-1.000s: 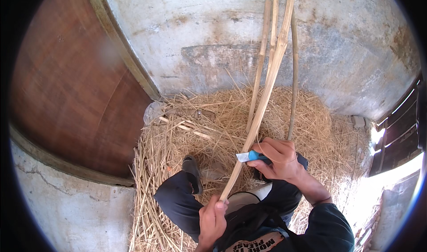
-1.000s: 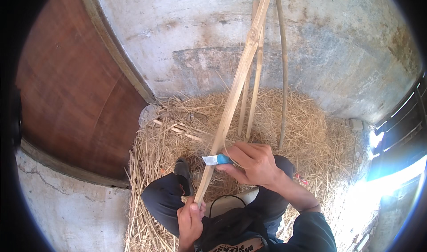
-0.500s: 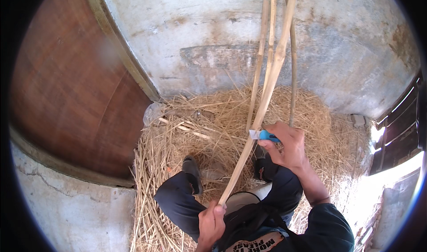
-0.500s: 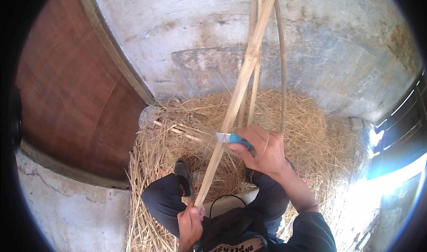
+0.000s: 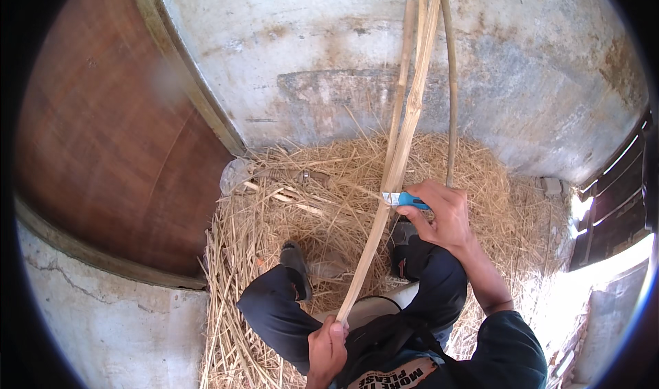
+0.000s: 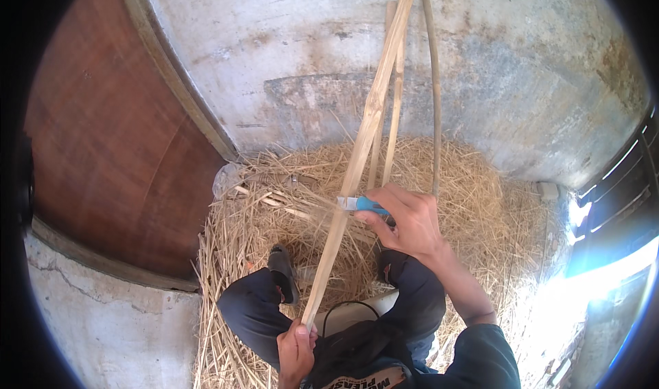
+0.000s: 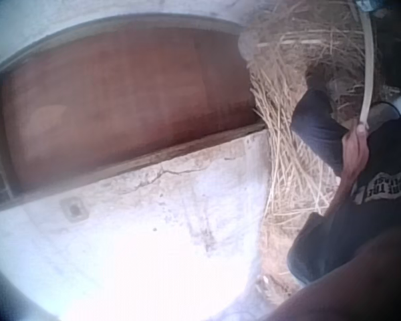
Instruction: The person sits on a bed of straw and uses a utility knife to shave thin strips off a long bamboo pole. They hold the pole with their left hand and scrape the blade along its length with their right hand, creating a pile of shavings on the floor.
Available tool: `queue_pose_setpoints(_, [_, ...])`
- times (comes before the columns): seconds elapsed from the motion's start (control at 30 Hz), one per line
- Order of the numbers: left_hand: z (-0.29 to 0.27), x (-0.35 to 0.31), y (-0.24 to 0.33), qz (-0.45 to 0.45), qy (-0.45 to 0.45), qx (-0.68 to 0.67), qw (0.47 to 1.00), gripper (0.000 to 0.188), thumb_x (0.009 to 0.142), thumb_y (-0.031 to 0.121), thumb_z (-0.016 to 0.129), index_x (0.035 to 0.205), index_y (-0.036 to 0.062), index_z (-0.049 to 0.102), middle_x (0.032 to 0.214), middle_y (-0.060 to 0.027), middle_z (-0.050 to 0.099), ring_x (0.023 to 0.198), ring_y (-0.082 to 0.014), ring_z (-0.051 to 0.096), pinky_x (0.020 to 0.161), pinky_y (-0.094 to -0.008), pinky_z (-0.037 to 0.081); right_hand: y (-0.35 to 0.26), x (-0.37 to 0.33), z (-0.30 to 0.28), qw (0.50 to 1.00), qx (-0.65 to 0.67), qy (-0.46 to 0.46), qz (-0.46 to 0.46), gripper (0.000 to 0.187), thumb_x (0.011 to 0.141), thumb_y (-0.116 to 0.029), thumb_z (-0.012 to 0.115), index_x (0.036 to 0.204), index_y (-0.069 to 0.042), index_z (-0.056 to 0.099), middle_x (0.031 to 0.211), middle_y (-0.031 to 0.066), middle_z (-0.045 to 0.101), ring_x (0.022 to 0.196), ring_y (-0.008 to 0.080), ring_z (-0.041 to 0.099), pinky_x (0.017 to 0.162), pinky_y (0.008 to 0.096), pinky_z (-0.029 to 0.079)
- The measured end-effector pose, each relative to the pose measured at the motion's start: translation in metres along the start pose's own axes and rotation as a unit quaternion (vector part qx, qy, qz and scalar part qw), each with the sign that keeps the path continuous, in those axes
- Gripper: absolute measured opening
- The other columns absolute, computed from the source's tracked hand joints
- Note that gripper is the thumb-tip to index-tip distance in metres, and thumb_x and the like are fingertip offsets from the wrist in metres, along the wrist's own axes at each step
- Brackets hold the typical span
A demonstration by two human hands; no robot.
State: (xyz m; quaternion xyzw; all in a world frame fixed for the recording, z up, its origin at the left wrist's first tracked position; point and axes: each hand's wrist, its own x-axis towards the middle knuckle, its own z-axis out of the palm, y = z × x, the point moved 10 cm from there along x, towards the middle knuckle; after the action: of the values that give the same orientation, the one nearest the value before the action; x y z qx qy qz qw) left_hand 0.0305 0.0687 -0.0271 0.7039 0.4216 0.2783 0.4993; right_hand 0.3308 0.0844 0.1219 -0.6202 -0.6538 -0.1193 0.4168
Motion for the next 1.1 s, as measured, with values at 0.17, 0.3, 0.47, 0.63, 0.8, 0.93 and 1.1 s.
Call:
queue_pose_setpoints(0.17, [0.001, -0.005, -0.007, -0.018, -0.018, 0.004, 1.000, 0.041, 0.117, 0.027, 0.042, 0.098, -0.0005, 0.064, 0.069, -0.0086, 0.063, 0.059, -0.0203, 0.064, 0.060, -0.0348, 0.051, -0.004, 0.003, 0.004, 0.999, 0.001, 0.020, -0.036, 0.028, 0.090, -0.027, 0.088, 0.103, -0.006, 0.075, 0.087, 0.0078, 0.074, 0.067, 0.0272, 0.071, 0.058, 0.0366, 0.056])
queue_pose_setpoints(0.3, [0.000, -0.009, -0.012, -0.029, -0.009, -0.015, 0.999, 0.042, 0.117, 0.028, 0.041, 0.097, -0.0004, 0.064, 0.069, -0.0083, 0.063, 0.059, -0.0189, 0.064, 0.060, -0.0341, 0.052, -0.009, 0.007, 0.008, 0.999, -0.008, 0.015, -0.039, 0.028, 0.090, -0.027, 0.088, 0.104, -0.007, 0.075, 0.087, 0.0062, 0.074, 0.065, 0.0260, 0.070, 0.057, 0.0361, 0.055])
queue_pose_setpoints(0.47, [0.004, -0.011, -0.016, -0.026, -0.013, -0.031, 0.999, 0.043, 0.118, 0.030, 0.041, 0.097, -0.0008, 0.063, 0.069, -0.0078, 0.062, 0.059, -0.0173, 0.062, 0.060, -0.0330, 0.051, -0.009, 0.010, 0.008, 0.999, -0.021, 0.025, -0.041, 0.028, 0.090, -0.028, 0.088, 0.103, -0.007, 0.075, 0.085, 0.0058, 0.073, 0.064, 0.0249, 0.069, 0.055, 0.0363, 0.054])
queue_pose_setpoints(0.63, [0.001, -0.011, -0.012, -0.022, -0.013, -0.028, 0.999, 0.043, 0.118, 0.030, 0.042, 0.097, -0.0011, 0.064, 0.069, -0.0082, 0.062, 0.060, -0.0166, 0.062, 0.060, -0.0326, 0.051, -0.013, 0.015, 0.007, 0.998, -0.029, 0.025, -0.050, 0.028, 0.089, -0.028, 0.088, 0.104, -0.008, 0.075, 0.085, 0.0054, 0.073, 0.063, 0.0246, 0.068, 0.055, 0.0363, 0.054])
queue_pose_setpoints(0.8, [0.000, -0.013, -0.013, -0.040, -0.003, -0.040, 0.998, 0.044, 0.117, 0.032, 0.042, 0.098, -0.0005, 0.064, 0.069, -0.0091, 0.061, 0.062, -0.0189, 0.061, 0.061, -0.0357, 0.050, -0.015, 0.017, 0.007, 0.998, -0.045, 0.013, -0.051, 0.028, 0.092, -0.031, 0.086, 0.104, -0.007, 0.077, 0.087, 0.0064, 0.074, 0.063, 0.0241, 0.069, 0.055, 0.0359, 0.054])
queue_pose_setpoints(0.93, [0.001, -0.026, -0.018, -0.064, 0.011, -0.012, 0.998, 0.046, 0.115, 0.036, 0.041, 0.095, 0.0006, 0.063, 0.069, -0.0105, 0.058, 0.064, -0.0231, 0.060, 0.062, -0.0412, 0.049, 0.025, 0.022, -0.004, 0.993, -0.079, 0.078, 0.035, 0.034, 0.100, -0.039, 0.078, 0.105, -0.005, 0.079, 0.087, 0.0090, 0.076, 0.064, 0.0247, 0.071, 0.056, 0.0362, 0.056])
queue_pose_setpoints(1.1, [0.004, -0.032, -0.030, -0.091, -0.002, -0.009, 0.996, 0.047, 0.114, 0.037, 0.041, 0.093, 0.0009, 0.064, 0.069, -0.0080, 0.058, 0.065, -0.0178, 0.058, 0.061, -0.0378, 0.047, 0.049, 0.024, -0.012, 0.994, -0.067, 0.078, 0.040, 0.040, 0.104, -0.043, 0.074, 0.103, -0.003, 0.079, 0.089, 0.0125, 0.077, 0.066, 0.0263, 0.073, 0.059, 0.0378, 0.056])
